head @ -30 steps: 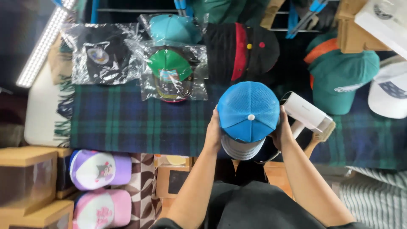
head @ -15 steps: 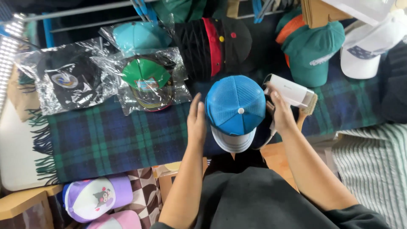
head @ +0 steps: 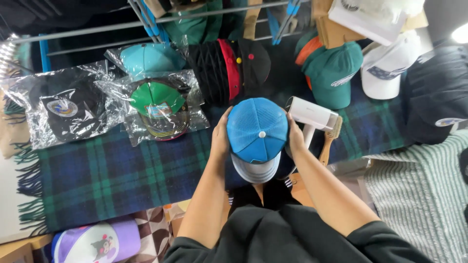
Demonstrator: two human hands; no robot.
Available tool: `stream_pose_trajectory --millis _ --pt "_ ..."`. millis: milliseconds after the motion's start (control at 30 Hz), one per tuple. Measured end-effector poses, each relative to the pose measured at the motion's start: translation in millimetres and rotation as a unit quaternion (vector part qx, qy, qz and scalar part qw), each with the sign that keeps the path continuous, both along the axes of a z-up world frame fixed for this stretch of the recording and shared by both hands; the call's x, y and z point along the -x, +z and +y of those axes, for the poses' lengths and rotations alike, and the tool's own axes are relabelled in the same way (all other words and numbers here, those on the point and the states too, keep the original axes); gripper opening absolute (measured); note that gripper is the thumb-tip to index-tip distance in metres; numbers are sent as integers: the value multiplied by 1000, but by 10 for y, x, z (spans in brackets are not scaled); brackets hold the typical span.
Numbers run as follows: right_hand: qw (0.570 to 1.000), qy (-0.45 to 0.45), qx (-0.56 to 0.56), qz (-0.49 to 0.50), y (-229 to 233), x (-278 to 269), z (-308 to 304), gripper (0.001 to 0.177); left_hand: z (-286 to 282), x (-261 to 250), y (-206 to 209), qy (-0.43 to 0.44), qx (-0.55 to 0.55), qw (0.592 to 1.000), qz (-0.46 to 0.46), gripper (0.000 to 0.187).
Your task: The person places a blue baseball cap into a cardboard display box with a transparent window.
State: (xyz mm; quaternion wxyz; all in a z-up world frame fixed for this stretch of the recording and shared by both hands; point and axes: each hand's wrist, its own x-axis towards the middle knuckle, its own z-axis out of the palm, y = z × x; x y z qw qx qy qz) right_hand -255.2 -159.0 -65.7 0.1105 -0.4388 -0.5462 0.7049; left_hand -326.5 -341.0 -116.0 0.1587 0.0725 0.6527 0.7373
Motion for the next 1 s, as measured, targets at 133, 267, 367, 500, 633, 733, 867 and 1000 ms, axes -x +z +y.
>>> stream_pose_trajectory --millis 133,267,367,500,633,733,867,1000 --pt "985 158 -69 -14 -84 -222 298 57 -154 -140 351 -3 64 997 -33 52" --pt "987 144 -2 76 -320 -667 653 44 -268 -525 343 55 44 994 -82 49" --pt "987 143 53 53 -299 -934 1046 48 -317 -778 268 127 12 978 -166 57" --pt "986 134 85 50 -178 -1067 1556 51 -190 -918 629 204 103 966 -118 44" --pt "986 140 71 57 70 -819 1966 48 211 -705 697 172 172 956 164 38" --pt "976 182 87 81 34 -654 2314 44 746 -576 707 96 378 888 245 44" --pt "960 216 98 146 120 -535 2490 45 1231 -582 719 219 590 705 327 43" --pt "931 338 81 114 34 -381 2393 44 1232 -700 698 318 570 656 380 33"
